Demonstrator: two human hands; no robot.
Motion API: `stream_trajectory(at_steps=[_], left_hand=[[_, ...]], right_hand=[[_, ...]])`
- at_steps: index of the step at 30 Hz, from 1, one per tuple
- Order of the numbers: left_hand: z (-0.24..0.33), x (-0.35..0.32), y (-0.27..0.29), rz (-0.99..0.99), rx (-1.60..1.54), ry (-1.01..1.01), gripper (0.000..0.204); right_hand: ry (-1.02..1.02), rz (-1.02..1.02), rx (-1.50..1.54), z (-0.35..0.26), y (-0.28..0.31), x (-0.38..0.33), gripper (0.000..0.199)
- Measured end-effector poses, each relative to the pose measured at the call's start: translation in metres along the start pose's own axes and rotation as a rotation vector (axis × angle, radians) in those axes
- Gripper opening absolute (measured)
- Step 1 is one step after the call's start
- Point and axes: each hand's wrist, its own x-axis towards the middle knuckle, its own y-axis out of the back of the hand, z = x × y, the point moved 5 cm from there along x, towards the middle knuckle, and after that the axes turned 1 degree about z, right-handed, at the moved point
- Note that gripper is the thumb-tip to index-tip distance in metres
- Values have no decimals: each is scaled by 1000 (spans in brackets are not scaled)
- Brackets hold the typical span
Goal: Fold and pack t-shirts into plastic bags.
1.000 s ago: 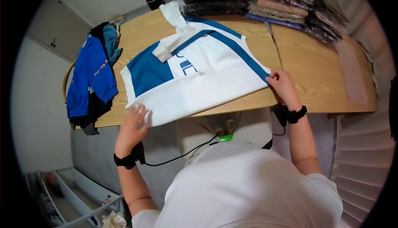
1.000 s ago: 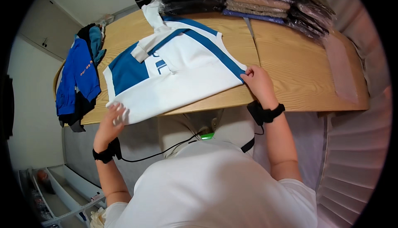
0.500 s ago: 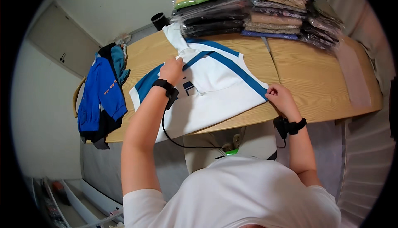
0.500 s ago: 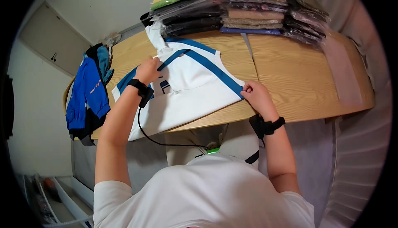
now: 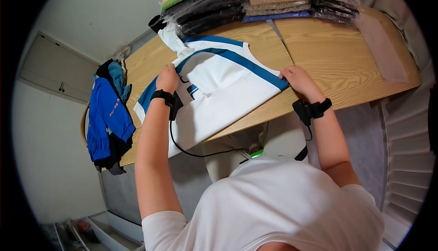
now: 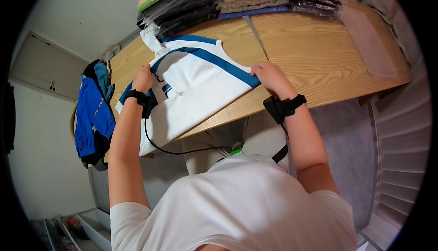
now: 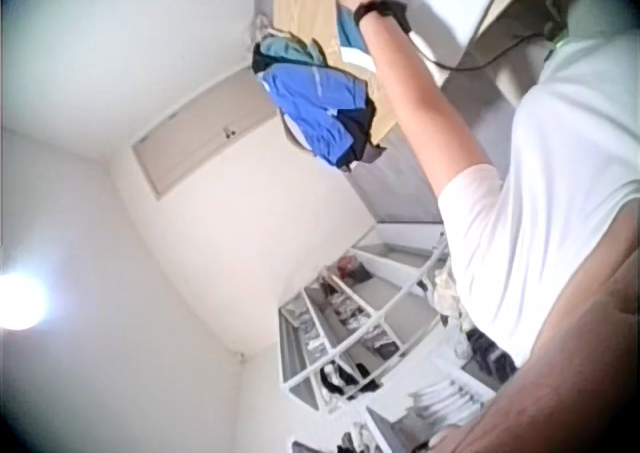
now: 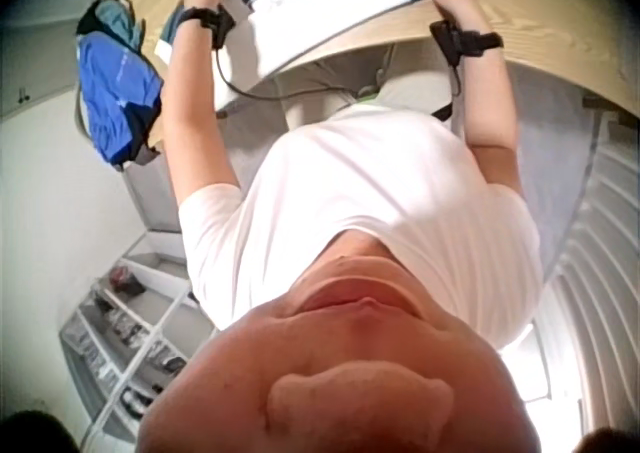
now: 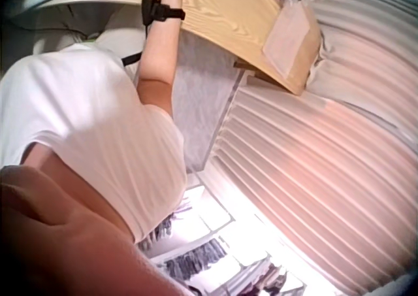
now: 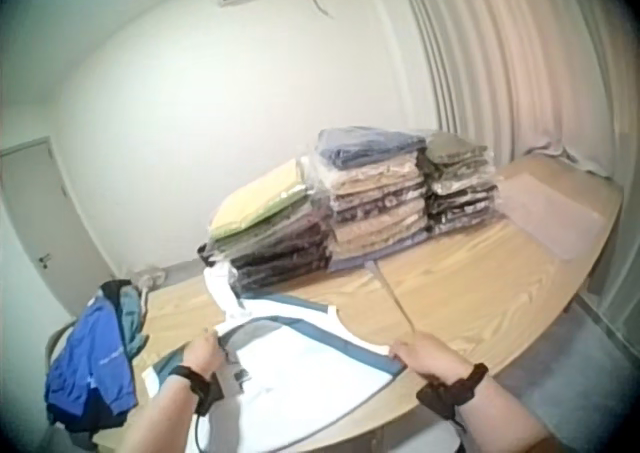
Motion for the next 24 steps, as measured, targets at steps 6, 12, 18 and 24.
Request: stream_trajectory(at_steps=[6, 12, 18, 24], left_hand=[[-11, -11, 54, 343, -588, 55, 24], [16, -55, 123, 288, -471, -103, 38], [-1, -115, 168, 372, -246, -259, 35], [-1, -210, 116, -10, -40, -172, 51]], right_hand=[[-101, -85, -2, -5, 5, 0, 27], [39, -86, -89, -6, 6, -6, 24], [-23, -63, -151, -8, 6, -10, 24], [30, -27, -253, -12, 10, -15, 21]])
